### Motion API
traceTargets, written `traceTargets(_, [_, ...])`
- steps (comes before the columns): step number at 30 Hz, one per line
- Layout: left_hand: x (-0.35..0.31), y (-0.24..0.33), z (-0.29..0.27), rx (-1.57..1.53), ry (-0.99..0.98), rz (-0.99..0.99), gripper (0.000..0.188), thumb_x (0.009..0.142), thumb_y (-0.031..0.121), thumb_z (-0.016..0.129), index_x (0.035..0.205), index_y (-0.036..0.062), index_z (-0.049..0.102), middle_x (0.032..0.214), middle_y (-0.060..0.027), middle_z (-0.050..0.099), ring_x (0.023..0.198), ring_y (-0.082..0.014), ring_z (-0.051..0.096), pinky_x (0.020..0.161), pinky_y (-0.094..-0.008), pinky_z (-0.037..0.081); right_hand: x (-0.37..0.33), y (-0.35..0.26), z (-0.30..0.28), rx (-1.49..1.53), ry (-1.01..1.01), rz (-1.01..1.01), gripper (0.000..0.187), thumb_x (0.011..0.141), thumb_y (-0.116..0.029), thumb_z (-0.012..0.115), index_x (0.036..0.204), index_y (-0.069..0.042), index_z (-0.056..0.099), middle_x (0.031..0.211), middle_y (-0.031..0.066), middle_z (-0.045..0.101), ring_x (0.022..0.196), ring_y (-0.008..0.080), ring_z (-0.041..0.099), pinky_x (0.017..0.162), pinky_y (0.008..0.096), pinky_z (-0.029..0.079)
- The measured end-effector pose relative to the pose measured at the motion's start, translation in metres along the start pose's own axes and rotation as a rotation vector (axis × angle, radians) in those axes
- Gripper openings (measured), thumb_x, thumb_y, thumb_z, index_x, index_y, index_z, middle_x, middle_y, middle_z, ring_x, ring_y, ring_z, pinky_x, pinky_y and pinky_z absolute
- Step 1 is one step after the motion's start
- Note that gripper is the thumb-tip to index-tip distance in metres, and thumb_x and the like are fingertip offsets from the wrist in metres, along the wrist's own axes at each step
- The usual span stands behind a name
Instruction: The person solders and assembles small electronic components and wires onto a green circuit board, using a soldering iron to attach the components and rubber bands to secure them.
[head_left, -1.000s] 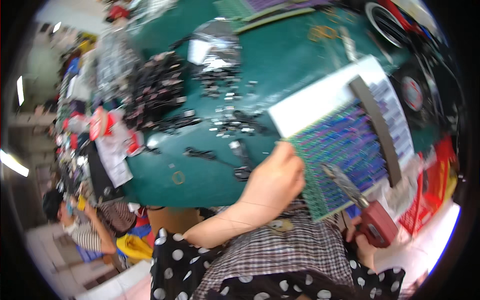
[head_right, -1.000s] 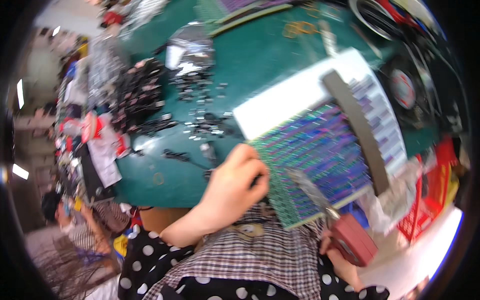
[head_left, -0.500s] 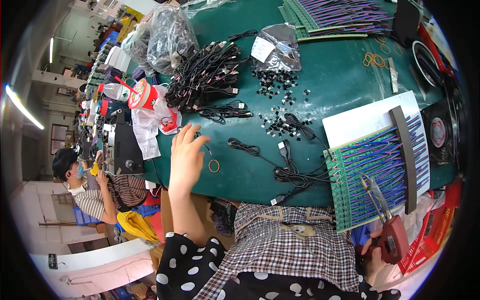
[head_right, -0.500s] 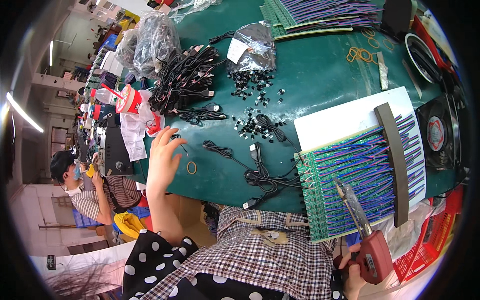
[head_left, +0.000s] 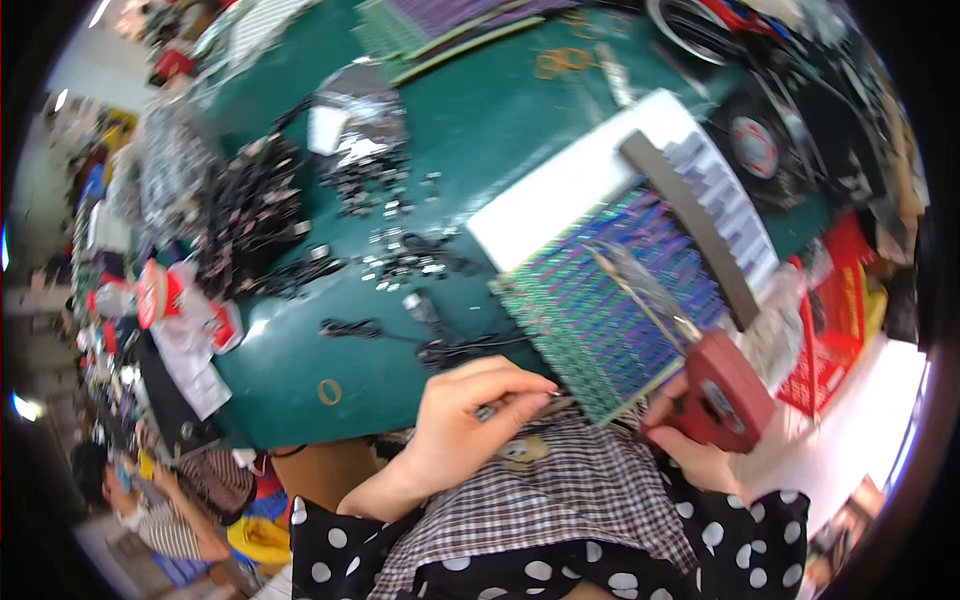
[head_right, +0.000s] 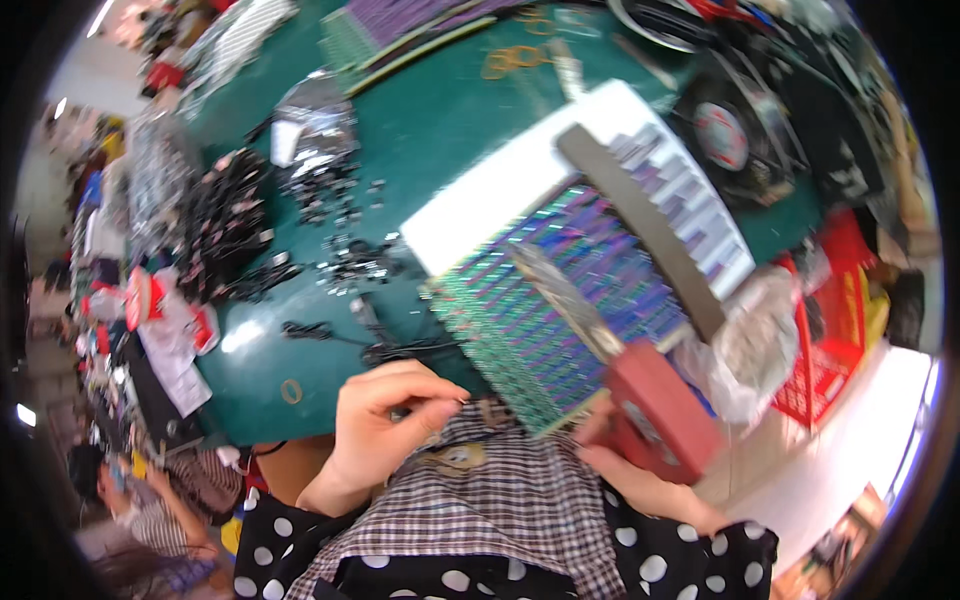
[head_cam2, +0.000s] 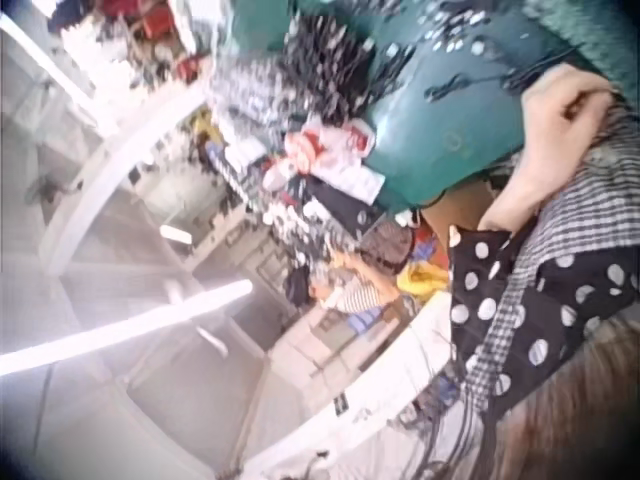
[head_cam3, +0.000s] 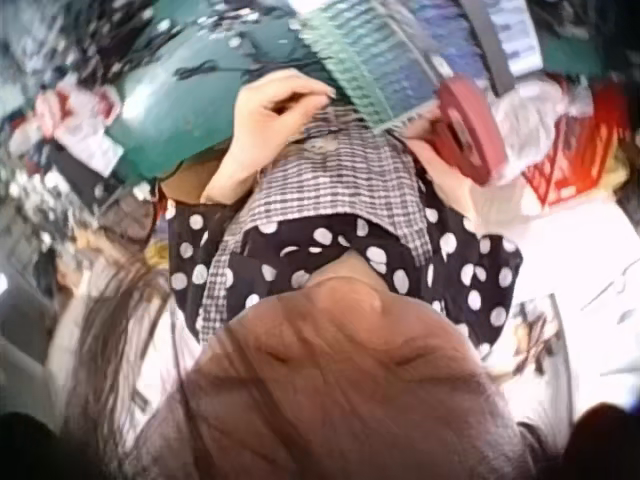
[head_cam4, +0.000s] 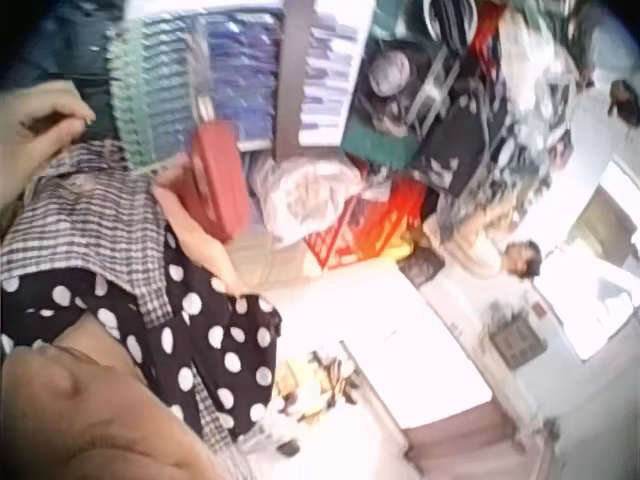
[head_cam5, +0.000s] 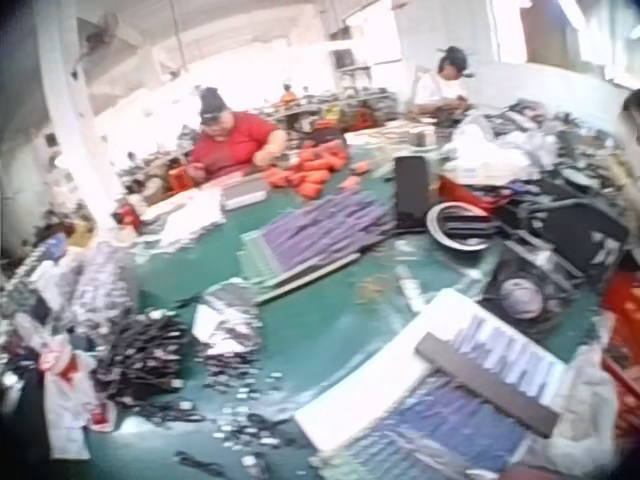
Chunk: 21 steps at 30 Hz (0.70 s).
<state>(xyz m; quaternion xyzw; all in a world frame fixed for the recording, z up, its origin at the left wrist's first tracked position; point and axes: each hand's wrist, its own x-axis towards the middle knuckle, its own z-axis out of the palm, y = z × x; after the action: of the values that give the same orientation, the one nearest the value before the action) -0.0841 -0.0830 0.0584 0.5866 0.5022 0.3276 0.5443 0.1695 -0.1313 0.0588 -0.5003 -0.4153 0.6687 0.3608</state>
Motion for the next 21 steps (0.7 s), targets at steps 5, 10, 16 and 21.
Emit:
traceTargets(5, [0.006,-0.005,0.034,-0.286,-0.272,-0.298,0.009,0.085,0.000,0.062,0.092,-0.0058,0.063,0.080,-0.0070,0.063,0.065,-0.0077,0.059,0.059,-0.0198,0.047,0.019,0.019,0.016,-0.113,0.043,-0.102,0.063,0.077,0.005,0.067,0.131,0.000,0.035,0.106,0.0108,0.059,0.097,0.0171,0.061,0.080,0.0286,0.052])
traceTargets(10, [0.012,-0.001,0.044,-0.495,-0.384,-0.424,0.007,0.087,0.000,0.059,0.090,-0.0056,0.060,0.078,-0.0061,0.062,0.065,-0.0068,0.058,0.058,-0.0194,0.046,0.016,0.036,0.013,-0.201,0.060,-0.243,0.077,0.076,0.003,0.070,0.139,0.004,0.025,0.107,0.0138,0.062,0.089,0.0169,0.065,0.073,0.0262,0.054])
traceTargets(16, [0.010,-0.004,0.052,-0.399,-0.372,-0.377,0.006,0.086,-0.001,0.059,0.088,-0.0061,0.060,0.073,-0.0017,0.060,0.063,-0.0040,0.054,0.057,-0.0177,0.043,0.018,0.032,0.003,-0.460,0.092,-0.354,0.072,0.076,0.001,0.071,0.136,0.005,0.031,0.110,0.0151,0.062,0.097,0.0164,0.063,0.079,0.0267,0.050])
traceTargets(21, [0.008,-0.005,0.048,-0.353,-0.412,-0.301,0.006,0.085,-0.001,0.060,0.089,-0.0060,0.061,0.073,-0.0005,0.059,0.059,-0.0031,0.052,0.054,-0.0174,0.041,0.014,0.008,0.003,-0.179,0.055,-0.085,0.047,0.081,-0.001,0.066,0.121,0.000,0.041,0.098,0.0074,0.058,0.089,0.0113,0.057,0.075,0.0249,0.047])
